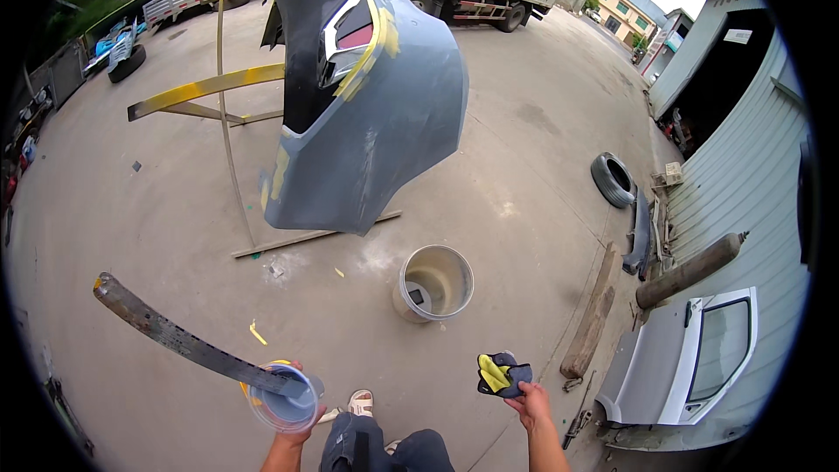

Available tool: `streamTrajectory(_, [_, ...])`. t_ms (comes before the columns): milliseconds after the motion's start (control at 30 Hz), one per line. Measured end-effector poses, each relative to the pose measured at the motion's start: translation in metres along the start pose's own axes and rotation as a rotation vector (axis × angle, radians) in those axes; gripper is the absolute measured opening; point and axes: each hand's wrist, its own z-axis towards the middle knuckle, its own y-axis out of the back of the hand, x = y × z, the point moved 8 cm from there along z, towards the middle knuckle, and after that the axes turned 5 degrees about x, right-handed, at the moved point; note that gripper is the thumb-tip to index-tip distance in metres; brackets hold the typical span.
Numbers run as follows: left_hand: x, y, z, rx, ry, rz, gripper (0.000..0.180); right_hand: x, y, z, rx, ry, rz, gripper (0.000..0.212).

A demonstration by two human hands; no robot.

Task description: The person mixes paint in a small container using a stick, then walks to a light blue sedan. They wipe the car's side with a cloth and apply paint along the door seam and rear quarter panel using the stick as a brush.

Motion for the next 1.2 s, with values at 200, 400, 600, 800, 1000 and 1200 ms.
streamTrajectory(200, [0.046, -0.019, 0.030, -0.348, 0.037, 0.115, 0.101, 0.069, -0.114, 0.203, 0.090, -0.004, -0.542, 0.018])
streamTrajectory(400, [0.117, -0.041, -0.003, -0.754, 0.009, 0.273, 0.096, 0.029, -0.206, 0.426, 0.319, 0.301, -1.745, 0.035])
streamTrajectory(600, [0.238, -0.055, -0.057, -0.956, -0.154, 0.419, 0.079, -0.097, -0.250, 0.583, 0.690, 0.231, -2.207, 0.050])
streamTrajectory(800, [0.349, -0.086, -0.185, -1.218, -0.118, 0.544, 0.072, -0.263, -0.287, 0.699, 0.938, 0.429, -2.418, 0.065])
streamTrajectory(1000, [0.427, -0.103, -0.247, -1.337, -0.162, 0.473, 0.078, -0.338, -0.196, 0.906, 1.116, 1.611, -2.668, 0.087])
streamTrajectory(1200, [0.305, -0.153, -0.263, -1.409, -0.074, 0.592, 0.080, -0.236, -0.239, 0.762, 1.064, 0.289, -2.360, 0.073])
